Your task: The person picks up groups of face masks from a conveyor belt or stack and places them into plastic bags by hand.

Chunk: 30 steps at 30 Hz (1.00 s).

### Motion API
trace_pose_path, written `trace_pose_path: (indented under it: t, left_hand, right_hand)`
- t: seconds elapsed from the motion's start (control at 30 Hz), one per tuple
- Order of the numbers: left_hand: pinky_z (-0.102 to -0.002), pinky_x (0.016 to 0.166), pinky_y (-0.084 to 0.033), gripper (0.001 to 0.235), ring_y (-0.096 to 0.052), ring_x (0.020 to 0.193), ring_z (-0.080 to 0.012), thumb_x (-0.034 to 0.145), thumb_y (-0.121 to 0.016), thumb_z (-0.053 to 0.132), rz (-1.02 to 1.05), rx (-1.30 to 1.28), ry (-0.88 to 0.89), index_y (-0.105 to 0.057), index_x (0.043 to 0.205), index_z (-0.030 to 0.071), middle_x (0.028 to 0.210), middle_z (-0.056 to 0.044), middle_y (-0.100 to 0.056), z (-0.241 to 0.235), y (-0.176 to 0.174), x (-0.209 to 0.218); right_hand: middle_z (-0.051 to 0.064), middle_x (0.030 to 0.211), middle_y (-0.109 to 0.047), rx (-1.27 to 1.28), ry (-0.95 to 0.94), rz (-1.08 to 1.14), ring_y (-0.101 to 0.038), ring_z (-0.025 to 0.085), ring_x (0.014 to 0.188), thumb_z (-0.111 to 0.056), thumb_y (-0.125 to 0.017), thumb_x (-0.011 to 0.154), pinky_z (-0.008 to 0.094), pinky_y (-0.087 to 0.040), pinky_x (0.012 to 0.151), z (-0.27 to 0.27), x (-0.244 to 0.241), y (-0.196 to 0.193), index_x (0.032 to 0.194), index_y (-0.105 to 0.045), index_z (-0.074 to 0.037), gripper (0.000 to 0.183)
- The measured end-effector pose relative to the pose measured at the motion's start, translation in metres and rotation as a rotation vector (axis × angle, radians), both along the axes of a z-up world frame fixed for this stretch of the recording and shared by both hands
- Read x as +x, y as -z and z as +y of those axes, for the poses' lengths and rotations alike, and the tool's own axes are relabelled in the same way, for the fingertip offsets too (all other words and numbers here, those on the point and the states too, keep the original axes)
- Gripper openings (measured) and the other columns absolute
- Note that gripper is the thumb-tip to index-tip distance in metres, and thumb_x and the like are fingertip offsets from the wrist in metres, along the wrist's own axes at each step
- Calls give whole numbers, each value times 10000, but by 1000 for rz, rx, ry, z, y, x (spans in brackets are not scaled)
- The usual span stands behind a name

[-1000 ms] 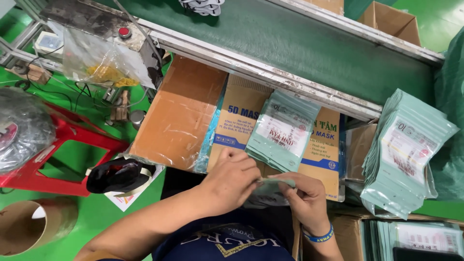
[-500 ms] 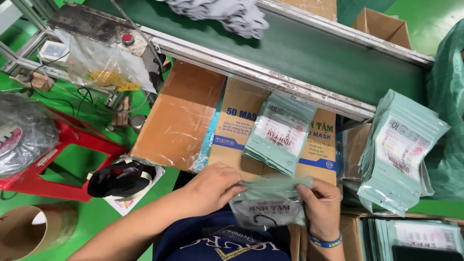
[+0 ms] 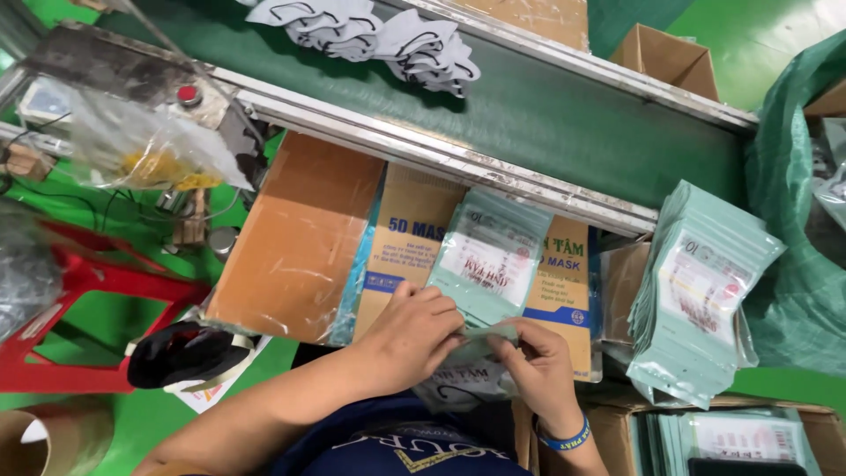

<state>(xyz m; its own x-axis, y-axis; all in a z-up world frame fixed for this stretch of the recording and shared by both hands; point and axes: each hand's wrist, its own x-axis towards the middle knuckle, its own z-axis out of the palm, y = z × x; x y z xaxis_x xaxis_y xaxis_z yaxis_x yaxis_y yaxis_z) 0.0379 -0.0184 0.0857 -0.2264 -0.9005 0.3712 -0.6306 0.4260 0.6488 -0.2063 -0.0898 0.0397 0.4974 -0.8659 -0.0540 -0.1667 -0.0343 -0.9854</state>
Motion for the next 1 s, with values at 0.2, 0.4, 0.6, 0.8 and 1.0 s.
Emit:
trace_pose_path:
  t: [0.2, 0.4, 0.6, 0.8, 1.0]
  left_hand:
    - [-425, 869, -375, 129, -577, 955, -265, 875, -744, 130, 23, 0, 10, -636, 929, 82, 918, -62, -616, -21, 11, -5]
    - [-432, 779, -438, 111, -631, 870, -315, 875, -728, 106, 146, 8, 30, -636, 928, 74, 863, -83, -647, -21, 10, 20]
    - [-426, 744, -450, 122, -649, 823, -346, 898, -731, 142, 261, 57, 32, -662, 951, 56, 857, -118, -682, -21, 12, 47]
    - [-403, 783, -502, 172, -653, 906, -359, 931, -738, 209, 304, 120, 84, -697, 1015, 65, 930, -119, -708, -13, 30, 91]
    - [-448, 842, -412, 162, -608, 965, -296, 818, -761, 136, 7, 4, -63, -679, 952, 93, 932, -73, -654, -10, 8, 86]
  right_hand:
    - [34, 798, -731, -151, -12, 31, -581, 51, 661, 0, -712, 901, 208, -452, 566, -9, 13, -8, 982, -770, 39, 107]
    - [19, 771, -731, -229, 36, 62, -601, 52, 661, 19, -670, 903, 205, -457, 578, -26, 2, -19, 970, -777, 38, 128]
    - [40, 807, -791, -60, 154, 117, -708, 95, 683, -2, -671, 882, 227, -577, 609, -34, 19, -44, 966, -783, 19, 142]
    - [107, 865, -779, -9, 91, -1, -677, 130, 770, 18, -721, 883, 270, -545, 690, -48, 17, 10, 993, -811, 24, 142]
    - [99, 927, -807, -249, -221, 93, -764, 176, 837, -5, -712, 833, 294, -607, 750, -30, 93, -25, 1033, -802, -22, 221]
